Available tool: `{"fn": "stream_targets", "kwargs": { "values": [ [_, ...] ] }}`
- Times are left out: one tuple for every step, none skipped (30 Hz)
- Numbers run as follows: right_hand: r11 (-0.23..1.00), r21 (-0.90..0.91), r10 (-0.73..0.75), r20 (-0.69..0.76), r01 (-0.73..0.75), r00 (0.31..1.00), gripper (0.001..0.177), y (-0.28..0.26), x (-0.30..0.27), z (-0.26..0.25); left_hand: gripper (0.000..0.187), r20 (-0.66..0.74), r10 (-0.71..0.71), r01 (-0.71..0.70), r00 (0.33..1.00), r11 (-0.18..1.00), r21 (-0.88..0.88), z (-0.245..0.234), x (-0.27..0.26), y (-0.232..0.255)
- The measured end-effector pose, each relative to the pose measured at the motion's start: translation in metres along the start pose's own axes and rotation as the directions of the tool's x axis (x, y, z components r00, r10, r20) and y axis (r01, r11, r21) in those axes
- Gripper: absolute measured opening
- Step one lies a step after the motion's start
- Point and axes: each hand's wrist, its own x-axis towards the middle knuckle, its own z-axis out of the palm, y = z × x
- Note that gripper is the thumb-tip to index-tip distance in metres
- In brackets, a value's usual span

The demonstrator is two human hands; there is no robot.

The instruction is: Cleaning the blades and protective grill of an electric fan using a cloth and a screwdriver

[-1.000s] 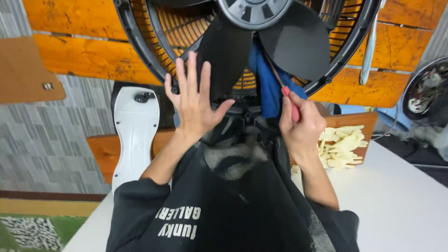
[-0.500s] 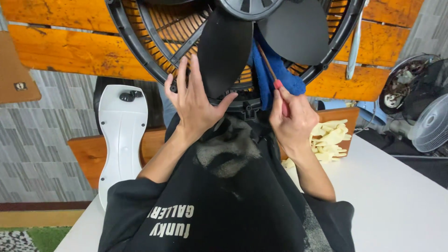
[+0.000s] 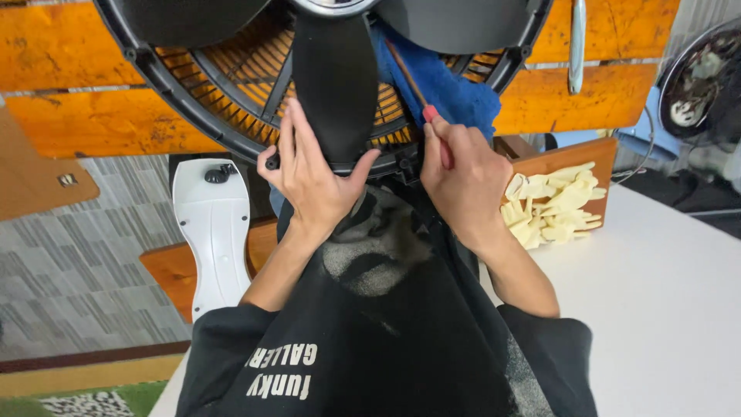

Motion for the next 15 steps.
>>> {"fn": "stream_targets", "kwargs": {
  "values": [
    [1.000, 0.003, 0.013, 0.038, -0.013, 0.999, 0.007, 0.002, -0.002, -0.005, 0.108, -0.020, -0.028, 0.028, 0.999, 1.000, -0.008, 0.000, 0.002, 0.003],
    [1.000, 0.007, 0.026, 0.075, -0.027, 0.997, 0.007, 0.004, -0.003, -0.009, 0.107, -0.039, -0.056, 0.055, 0.998, 0.998, -0.018, 0.001, 0.004, 0.005],
    [0.999, 0.009, 0.031, 0.071, -0.032, 0.997, 0.007, 0.009, -0.008, -0.005, 0.107, -0.039, -0.049, 0.048, 0.998, 0.999, -0.015, 0.008, 0.004, 0.001],
    [0.999, -0.028, 0.033, 0.020, -0.032, 0.999, 0.004, 0.013, -0.014, 0.000, 0.106, -0.097, -0.015, 0.009, 0.995, 0.998, -0.070, 0.015, 0.003, -0.003],
    [0.997, -0.065, 0.036, -0.029, -0.038, 0.999, 0.004, 0.016, -0.021, 0.006, 0.107, -0.152, 0.016, -0.035, 0.988, 0.992, -0.123, 0.021, 0.002, -0.008],
    [0.997, -0.062, 0.044, -0.033, -0.046, 0.999, 0.004, 0.016, -0.023, 0.011, 0.107, -0.150, 0.024, -0.042, 0.988, 0.992, -0.119, 0.021, 0.000, -0.009],
    [0.999, -0.004, 0.048, -0.077, -0.048, 0.996, 0.003, 0.016, -0.023, 0.017, 0.106, -0.146, 0.025, -0.043, 0.989, 0.992, -0.122, 0.021, 0.000, -0.009],
    [0.997, 0.054, 0.054, -0.122, -0.048, 0.991, 0.002, 0.016, -0.023, 0.022, 0.105, -0.142, 0.026, -0.044, 0.990, 0.991, -0.124, 0.021, 0.000, -0.009],
    [0.997, 0.057, 0.062, -0.122, -0.055, 0.991, 0.002, 0.016, -0.022, 0.028, 0.105, -0.137, 0.031, -0.048, 0.990, 0.992, -0.120, 0.021, 0.000, -0.009],
    [0.998, 0.057, 0.037, -0.164, -0.028, 0.986, 0.004, 0.016, -0.021, 0.033, 0.105, -0.133, 0.028, -0.045, 0.991, 0.991, -0.123, 0.020, 0.000, -0.009],
    [0.999, 0.053, 0.011, -0.210, 0.000, 0.978, 0.007, 0.017, -0.018, 0.039, 0.105, -0.133, 0.027, -0.044, 0.991, 0.991, -0.129, 0.020, 0.002, -0.009],
    [0.999, 0.053, 0.017, -0.214, -0.006, 0.977, 0.007, 0.014, -0.018, 0.038, 0.105, -0.133, 0.035, -0.052, 0.991, 0.991, -0.127, 0.020, 0.002, -0.010],
    [0.998, 0.062, 0.020, -0.209, -0.007, 0.978, 0.007, 0.013, -0.017, 0.037, 0.104, -0.136, 0.040, -0.057, 0.990, 0.992, -0.116, 0.020, 0.001, -0.010],
    [0.997, 0.072, 0.023, -0.203, -0.008, 0.979, 0.008, 0.011, -0.016, 0.037, 0.104, -0.140, 0.046, -0.061, 0.989, 0.993, -0.106, 0.021, 0.000, -0.011],
    [0.997, 0.073, 0.030, -0.199, -0.016, 0.980, 0.008, 0.009, -0.012, 0.030, 0.104, -0.132, 0.049, -0.063, 0.990, 0.993, -0.104, 0.020, 0.001, -0.010]
  ]
}}
